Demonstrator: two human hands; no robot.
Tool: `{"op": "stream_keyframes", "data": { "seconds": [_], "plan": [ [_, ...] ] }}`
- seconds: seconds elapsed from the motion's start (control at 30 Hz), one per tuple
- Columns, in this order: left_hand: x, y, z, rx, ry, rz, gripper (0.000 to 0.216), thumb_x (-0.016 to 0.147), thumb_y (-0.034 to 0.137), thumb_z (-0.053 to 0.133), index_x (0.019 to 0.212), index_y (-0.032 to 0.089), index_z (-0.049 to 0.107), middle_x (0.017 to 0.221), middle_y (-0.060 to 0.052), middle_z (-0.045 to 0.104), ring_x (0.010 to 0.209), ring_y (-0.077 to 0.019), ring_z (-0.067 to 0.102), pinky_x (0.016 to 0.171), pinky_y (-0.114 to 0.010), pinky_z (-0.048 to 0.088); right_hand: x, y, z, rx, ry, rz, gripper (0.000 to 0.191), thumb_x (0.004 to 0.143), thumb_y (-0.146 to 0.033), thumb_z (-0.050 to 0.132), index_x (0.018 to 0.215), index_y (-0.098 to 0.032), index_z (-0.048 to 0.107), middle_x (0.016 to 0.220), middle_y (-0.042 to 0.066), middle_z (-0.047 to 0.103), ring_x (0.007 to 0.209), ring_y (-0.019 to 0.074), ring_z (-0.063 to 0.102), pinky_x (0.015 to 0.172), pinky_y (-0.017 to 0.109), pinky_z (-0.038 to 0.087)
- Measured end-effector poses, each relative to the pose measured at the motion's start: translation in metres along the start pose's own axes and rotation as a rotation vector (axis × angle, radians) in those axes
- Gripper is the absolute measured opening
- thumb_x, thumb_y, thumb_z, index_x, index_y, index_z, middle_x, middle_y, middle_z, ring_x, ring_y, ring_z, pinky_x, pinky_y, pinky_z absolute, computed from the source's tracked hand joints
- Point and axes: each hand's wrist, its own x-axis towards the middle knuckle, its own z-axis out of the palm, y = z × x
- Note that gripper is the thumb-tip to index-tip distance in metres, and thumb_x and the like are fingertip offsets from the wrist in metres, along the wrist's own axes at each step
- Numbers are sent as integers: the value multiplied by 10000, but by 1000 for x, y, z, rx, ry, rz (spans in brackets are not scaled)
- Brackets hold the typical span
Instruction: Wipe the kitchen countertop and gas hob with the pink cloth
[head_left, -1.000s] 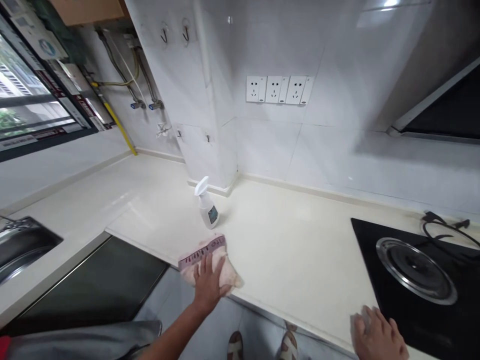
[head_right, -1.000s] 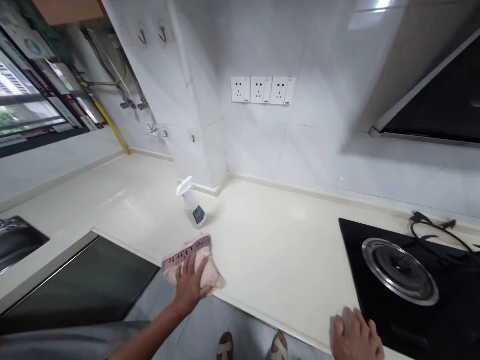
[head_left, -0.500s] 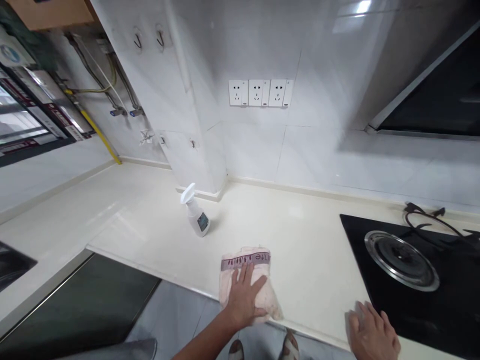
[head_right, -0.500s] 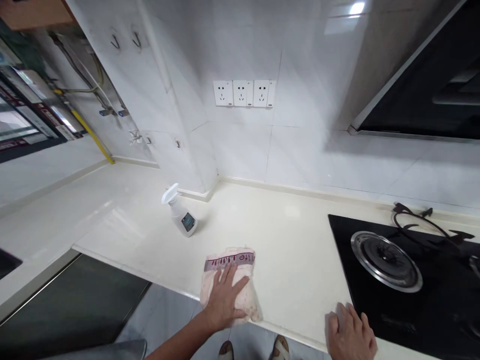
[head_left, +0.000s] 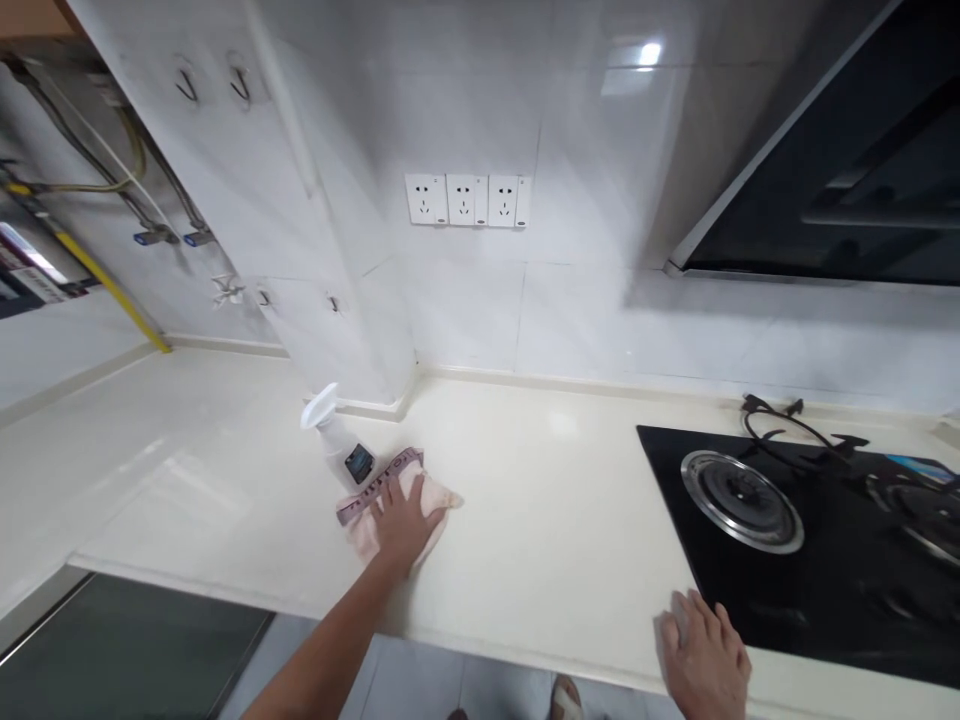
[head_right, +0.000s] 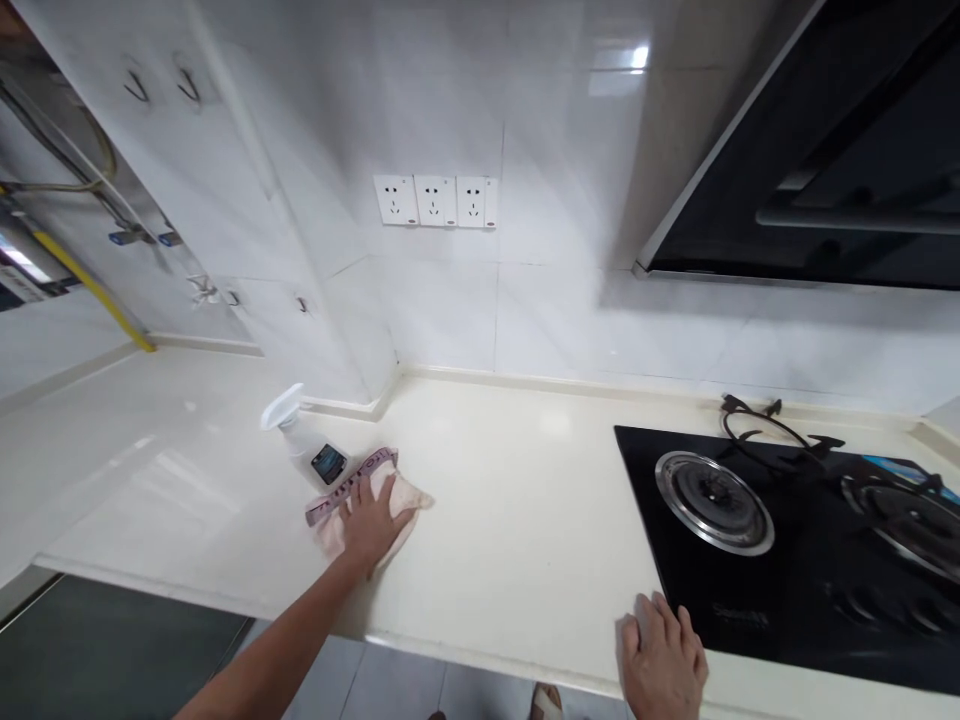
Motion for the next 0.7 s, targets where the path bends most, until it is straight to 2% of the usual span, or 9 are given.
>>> {"op": "stream_keyframes", "data": {
  "seconds": [0.1,0.23,0.33,0.43,0.5,0.57,0.7],
  "plan": [
    [14,33,-2,-30,-26,3,848,920,649,625,1613,202,427,1669,-277,331,1543,-504,279,1196,-672,250,0,2,-1,2,-22,-1,581,967,-520,310,1298,-187,651,1454,128,610,1509,378,369,1221,582,323],
    [12,87,0,-100,-97,152,901,906,668,636,1636,202,385,1704,-274,265,1573,-510,207,1222,-689,183,0,2,-4,-7,-48,15,590,971,-524,293,1309,-186,639,1474,121,594,1514,370,352,1226,577,310],
    [-12,130,6,-175,-180,343,975,855,726,668,1639,224,379,1732,-252,200,1595,-506,124,1236,-707,113,0,1,-6,-16,-49,11,610,971,-529,284,1310,-168,640,1468,128,600,1503,372,362,1212,579,323],
    [-52,162,12,-265,-245,572,1032,804,785,680,1636,252,383,1754,-225,124,1606,-501,45,1231,-738,57,0,2,-7,-21,-48,17,605,968,-525,289,1304,-172,647,1463,128,607,1498,370,367,1199,583,330],
    [-81,172,15,-323,-281,719,1029,803,794,672,1640,277,369,1763,-208,59,1608,-499,8,1226,-754,47,0,2,-8,-19,-49,30,597,964,-521,294,1301,-179,648,1465,122,608,1498,361,370,1200,576,329],
    [-108,169,17,-365,-313,844,1011,818,786,666,1647,305,345,1769,-188,2,1611,-490,-11,1229,-755,60,0,1,-8,-10,-53,42,589,958,-518,301,1299,-187,649,1466,116,610,1499,355,371,1203,572,325],
    [-145,136,24,-385,-349,980,1012,796,737,739,1645,376,322,1779,-149,0,1617,-469,26,1234,-748,102,0,-3,-11,6,-40,39,576,967,-499,305,1307,-182,645,1465,125,607,1512,353,358,1220,557,305]
  ]
}}
